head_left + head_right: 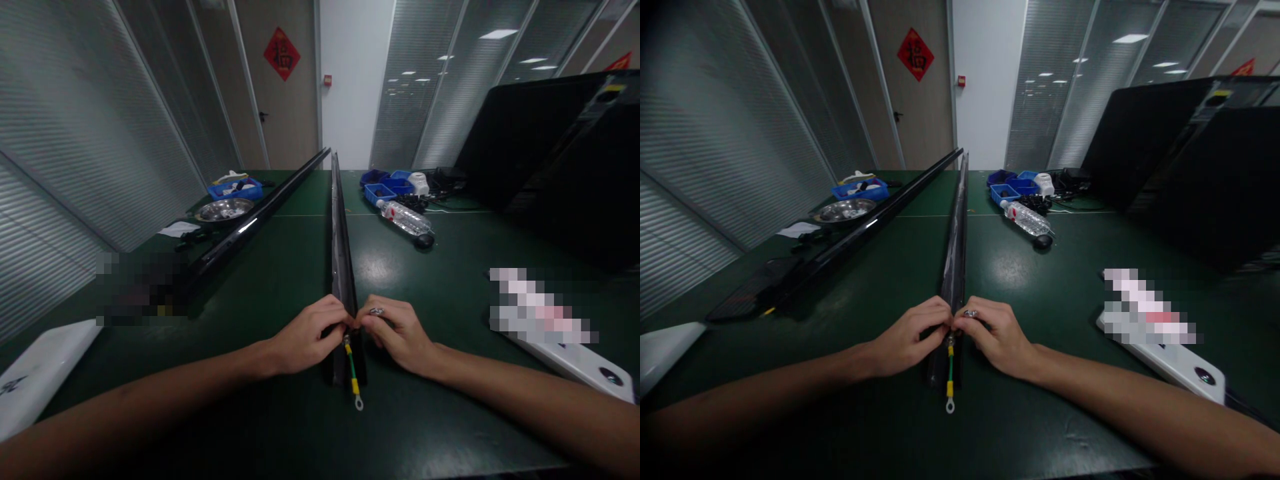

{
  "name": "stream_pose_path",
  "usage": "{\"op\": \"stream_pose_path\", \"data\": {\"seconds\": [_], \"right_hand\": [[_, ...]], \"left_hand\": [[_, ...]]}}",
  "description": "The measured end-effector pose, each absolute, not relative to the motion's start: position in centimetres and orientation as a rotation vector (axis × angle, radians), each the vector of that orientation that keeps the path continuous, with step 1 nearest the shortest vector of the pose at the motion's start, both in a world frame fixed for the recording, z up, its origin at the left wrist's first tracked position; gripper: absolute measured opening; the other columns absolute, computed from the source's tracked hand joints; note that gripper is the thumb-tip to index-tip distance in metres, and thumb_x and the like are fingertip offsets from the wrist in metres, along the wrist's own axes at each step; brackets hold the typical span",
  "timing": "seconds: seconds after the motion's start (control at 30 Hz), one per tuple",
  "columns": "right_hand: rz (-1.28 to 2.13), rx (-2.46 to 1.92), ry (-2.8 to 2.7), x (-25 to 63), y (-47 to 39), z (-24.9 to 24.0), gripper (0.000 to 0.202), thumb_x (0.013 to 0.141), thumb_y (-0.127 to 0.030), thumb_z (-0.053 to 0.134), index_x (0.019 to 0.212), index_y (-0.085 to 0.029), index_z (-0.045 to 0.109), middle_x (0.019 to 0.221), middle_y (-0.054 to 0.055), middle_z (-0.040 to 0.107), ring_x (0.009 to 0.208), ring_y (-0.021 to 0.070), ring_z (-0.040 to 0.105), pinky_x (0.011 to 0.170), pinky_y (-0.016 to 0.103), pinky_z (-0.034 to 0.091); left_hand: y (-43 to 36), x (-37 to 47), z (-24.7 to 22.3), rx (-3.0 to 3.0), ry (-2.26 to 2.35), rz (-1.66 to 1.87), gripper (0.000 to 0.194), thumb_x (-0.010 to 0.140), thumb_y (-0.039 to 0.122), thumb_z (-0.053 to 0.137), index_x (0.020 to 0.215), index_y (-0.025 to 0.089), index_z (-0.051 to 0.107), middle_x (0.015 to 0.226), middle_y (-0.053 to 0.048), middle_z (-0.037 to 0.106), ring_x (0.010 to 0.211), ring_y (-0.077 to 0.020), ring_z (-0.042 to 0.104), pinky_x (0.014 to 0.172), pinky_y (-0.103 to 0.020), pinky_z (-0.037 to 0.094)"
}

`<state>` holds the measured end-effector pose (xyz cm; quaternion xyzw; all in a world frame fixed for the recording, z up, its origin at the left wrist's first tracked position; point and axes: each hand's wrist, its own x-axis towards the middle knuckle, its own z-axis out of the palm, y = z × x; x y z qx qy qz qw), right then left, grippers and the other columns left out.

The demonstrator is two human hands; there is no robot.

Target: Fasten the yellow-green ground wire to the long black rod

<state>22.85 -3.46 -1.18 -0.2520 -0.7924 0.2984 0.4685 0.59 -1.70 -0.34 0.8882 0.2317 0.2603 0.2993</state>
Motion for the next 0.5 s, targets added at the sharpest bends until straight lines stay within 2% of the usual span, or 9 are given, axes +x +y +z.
{"op": "stream_pose_path", "data": {"seconds": [0.23,0.5], "right_hand": [[0.77,-0.586,-1.977,23.07,-3.56,-1.3,0.03,0.109,-0.025,0.048,0.093,-0.015,0.071,0.074,0.0,0.056,0.06,0.0111,0.054,0.061,0.026,0.045],[0.658,-0.646,-1.91,22.94,-3.75,-1.21,0.025,0.106,-0.024,0.054,0.09,-0.015,0.071,0.074,0.002,0.063,0.063,0.0126,0.057,0.063,0.027,0.046]], "left_hand": [[-1.79,0.6,-0.2,2.352,0.601,0.686,0.018,0.1,0.007,0.047,0.097,0.016,0.063,0.097,-0.005,0.063,0.1,-0.0202,0.056,0.092,-0.034,0.045],[-1.82,0.58,-0.37,2.348,0.615,0.691,0.019,0.101,0.007,0.047,0.101,0.016,0.064,0.1,-0.005,0.063,0.102,-0.0196,0.056,0.092,-0.033,0.046]]}}
